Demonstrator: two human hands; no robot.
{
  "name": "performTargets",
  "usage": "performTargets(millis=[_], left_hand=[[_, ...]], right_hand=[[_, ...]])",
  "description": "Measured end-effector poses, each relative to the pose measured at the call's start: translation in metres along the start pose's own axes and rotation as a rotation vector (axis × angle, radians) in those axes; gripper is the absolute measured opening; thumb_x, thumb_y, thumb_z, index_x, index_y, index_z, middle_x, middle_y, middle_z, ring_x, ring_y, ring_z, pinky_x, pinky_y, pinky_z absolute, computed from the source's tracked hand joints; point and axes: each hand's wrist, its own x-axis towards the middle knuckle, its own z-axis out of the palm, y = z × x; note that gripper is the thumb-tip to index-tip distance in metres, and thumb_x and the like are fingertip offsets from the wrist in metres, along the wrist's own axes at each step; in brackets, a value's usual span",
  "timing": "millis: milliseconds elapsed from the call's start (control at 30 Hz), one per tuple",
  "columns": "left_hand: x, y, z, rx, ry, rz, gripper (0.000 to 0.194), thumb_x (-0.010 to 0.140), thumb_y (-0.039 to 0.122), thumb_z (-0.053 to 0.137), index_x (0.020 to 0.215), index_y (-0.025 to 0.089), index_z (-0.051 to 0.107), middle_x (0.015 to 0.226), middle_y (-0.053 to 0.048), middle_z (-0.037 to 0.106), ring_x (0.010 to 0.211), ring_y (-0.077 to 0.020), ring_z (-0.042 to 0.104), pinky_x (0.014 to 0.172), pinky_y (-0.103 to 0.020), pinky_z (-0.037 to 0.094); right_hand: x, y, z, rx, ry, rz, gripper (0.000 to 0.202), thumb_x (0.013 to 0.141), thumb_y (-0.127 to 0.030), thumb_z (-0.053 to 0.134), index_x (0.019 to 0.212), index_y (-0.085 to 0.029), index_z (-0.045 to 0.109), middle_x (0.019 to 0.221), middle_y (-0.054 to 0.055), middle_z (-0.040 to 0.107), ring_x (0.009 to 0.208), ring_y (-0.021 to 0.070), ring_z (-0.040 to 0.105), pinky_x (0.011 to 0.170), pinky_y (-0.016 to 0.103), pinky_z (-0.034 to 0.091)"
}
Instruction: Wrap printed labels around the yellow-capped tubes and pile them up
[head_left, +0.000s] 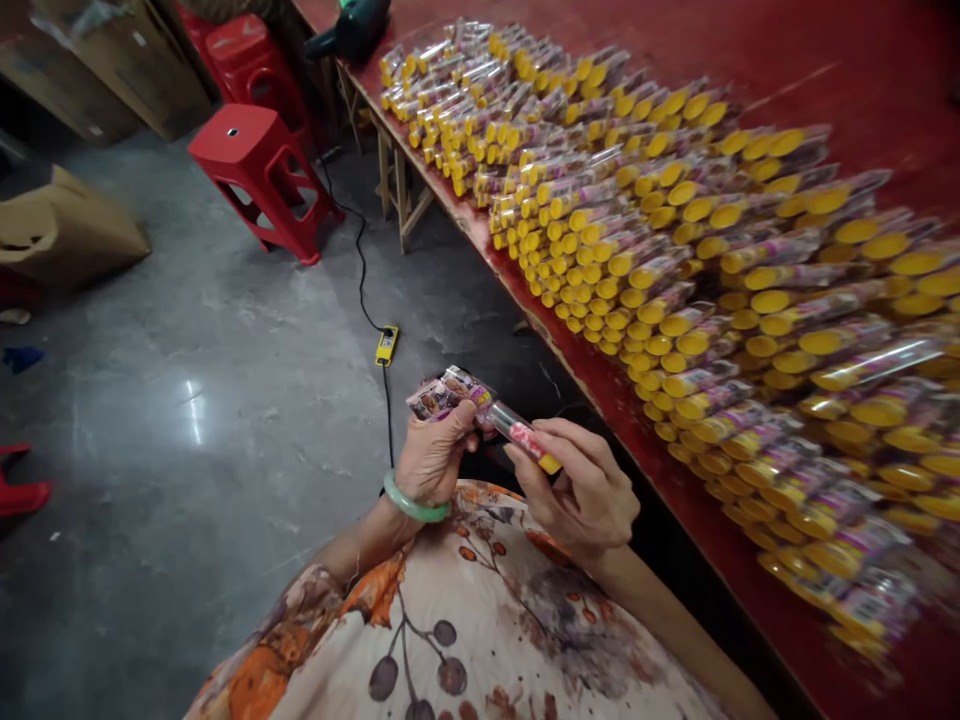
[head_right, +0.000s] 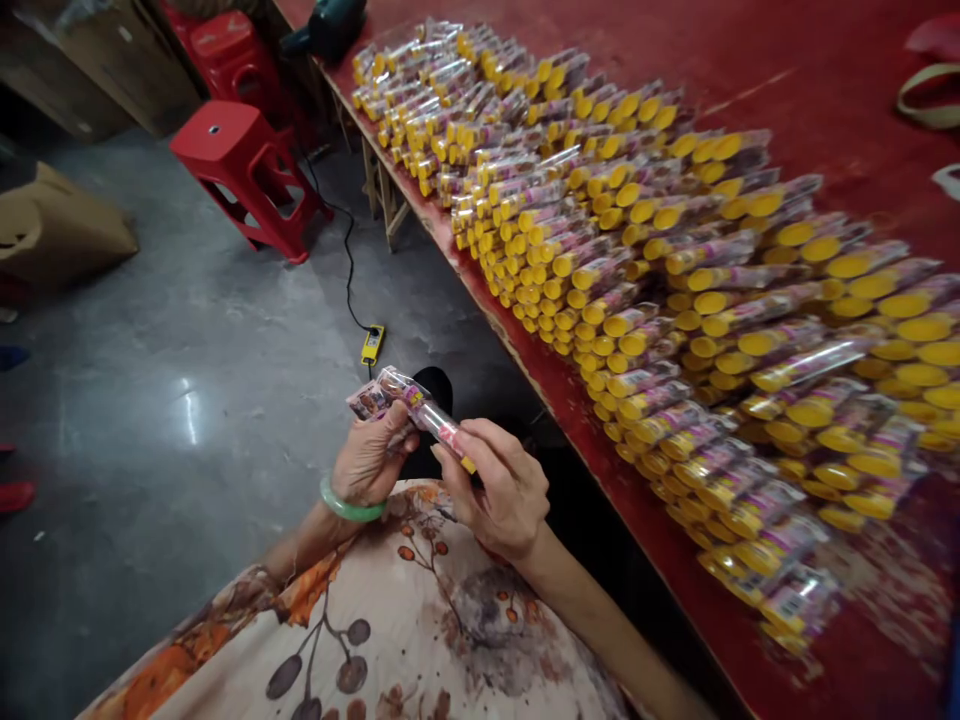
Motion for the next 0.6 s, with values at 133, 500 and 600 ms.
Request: performTargets(millis=[133, 500, 600], left_hand=[[0.005, -0.003, 0.009, 0.005, 0.002, -0.003, 0.046, 0.048, 0.03, 0.089, 0.079, 0.016, 0.059, 0.066, 0.003, 0.062, 0.053, -0.0091, 0.056, 0.039, -0.017, 0.035], [0.017, -0.005, 0.034, 0.2, -0.116, -0.092, 0.038, 0.064, 0.043, 0.08, 0.081, 0.012, 0.065, 0.063, -0.003, 0.062, 0.051, -0.0099, 0.056, 0.039, -0.017, 0.033], [0.02, -0.01, 0.042, 0.253, -0.153, -0.108, 0.037, 0.065, 0.044, 0.078, 0.079, 0.012, 0.067, 0.061, -0.001, 0.057, 0.049, -0.0073, 0.048, 0.04, -0.017, 0.03]], right_hand=[[-0.004, -0.002, -0.001, 0.078, 0.038, 0.052, 0.055, 0.067, -0.002, 0.074, 0.116, -0.019, 0.058, 0.101, 0.008, 0.066, 0.086, 0.0207, 0.066, 0.068, 0.032, 0.059], [0.03, 0.026, -0.013, 0.773, -0.097, 1.205, 0.025, 0.074, -0.038, 0.072, 0.082, -0.015, 0.068, 0.061, 0.0, 0.058, 0.046, 0.0096, 0.048, 0.042, 0.02, 0.038], [0.031, 0.036, -0.01, 0.772, -0.222, 1.288, 0.039, 0.07, -0.044, 0.073, 0.093, -0.014, 0.068, 0.073, 0.004, 0.064, 0.058, 0.0152, 0.056, 0.052, 0.025, 0.045]])
